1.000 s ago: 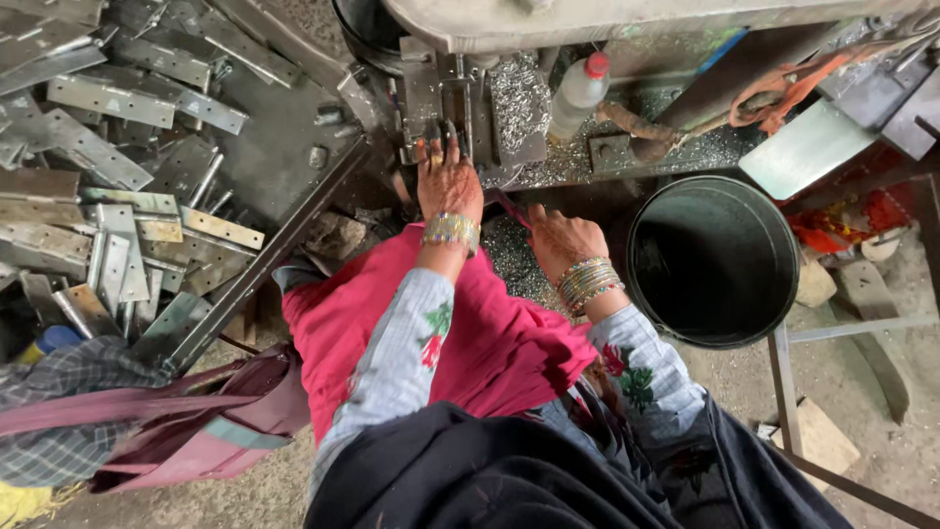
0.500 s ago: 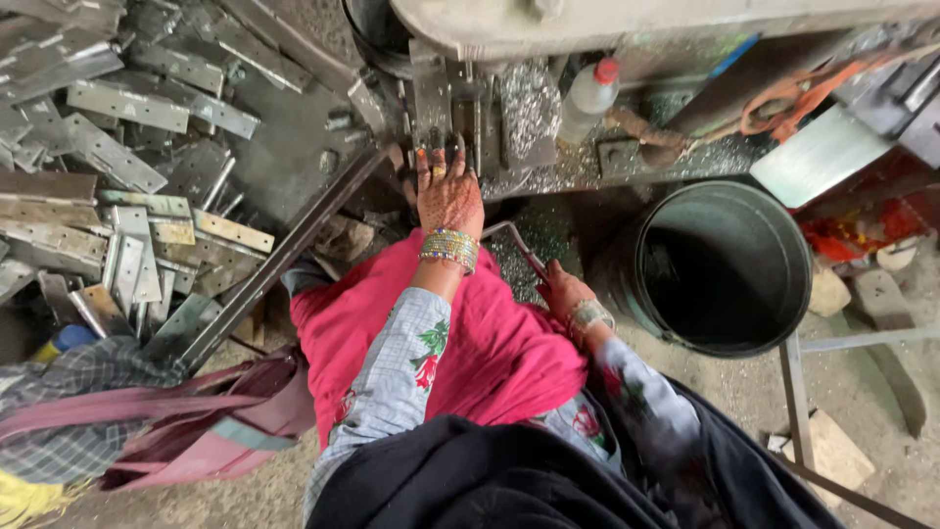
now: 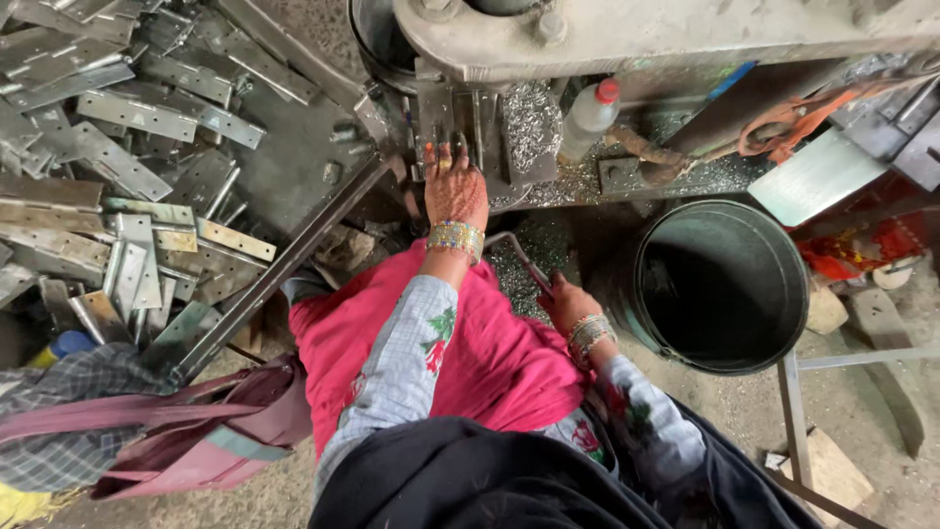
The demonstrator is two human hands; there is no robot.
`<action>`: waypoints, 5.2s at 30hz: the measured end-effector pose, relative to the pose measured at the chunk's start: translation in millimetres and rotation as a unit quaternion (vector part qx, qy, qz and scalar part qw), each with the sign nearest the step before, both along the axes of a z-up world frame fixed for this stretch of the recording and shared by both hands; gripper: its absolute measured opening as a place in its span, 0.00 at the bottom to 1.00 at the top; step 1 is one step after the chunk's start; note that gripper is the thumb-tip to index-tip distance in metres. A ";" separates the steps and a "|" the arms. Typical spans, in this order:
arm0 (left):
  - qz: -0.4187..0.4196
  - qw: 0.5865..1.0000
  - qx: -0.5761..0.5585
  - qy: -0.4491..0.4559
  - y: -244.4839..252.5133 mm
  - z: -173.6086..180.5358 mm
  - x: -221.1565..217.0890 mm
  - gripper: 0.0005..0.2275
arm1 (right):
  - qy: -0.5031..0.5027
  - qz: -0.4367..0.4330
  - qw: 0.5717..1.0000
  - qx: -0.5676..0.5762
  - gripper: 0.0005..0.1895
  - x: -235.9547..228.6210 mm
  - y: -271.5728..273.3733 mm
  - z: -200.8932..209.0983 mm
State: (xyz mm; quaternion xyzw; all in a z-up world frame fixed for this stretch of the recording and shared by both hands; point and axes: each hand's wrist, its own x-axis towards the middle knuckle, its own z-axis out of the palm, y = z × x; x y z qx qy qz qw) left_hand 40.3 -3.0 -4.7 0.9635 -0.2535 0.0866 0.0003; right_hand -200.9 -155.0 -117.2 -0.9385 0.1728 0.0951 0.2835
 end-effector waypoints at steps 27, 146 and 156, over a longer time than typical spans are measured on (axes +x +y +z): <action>0.028 0.999 0.022 0.010 -32.6 28.2 55.0 0.17 | 0.015 -0.002 0.998 -0.063 0.27 9.4 9.6 28.1; 0.012 1.000 0.011 -0.016 -16.4 30.5 -7.2 0.16 | -0.018 -0.018 0.998 0.066 0.20 4.5 8.3 -5.9; 0.049 0.992 0.105 0.059 -32.5 54.6 27.9 0.19 | 0.009 -0.045 0.999 0.014 0.21 8.8 13.0 16.5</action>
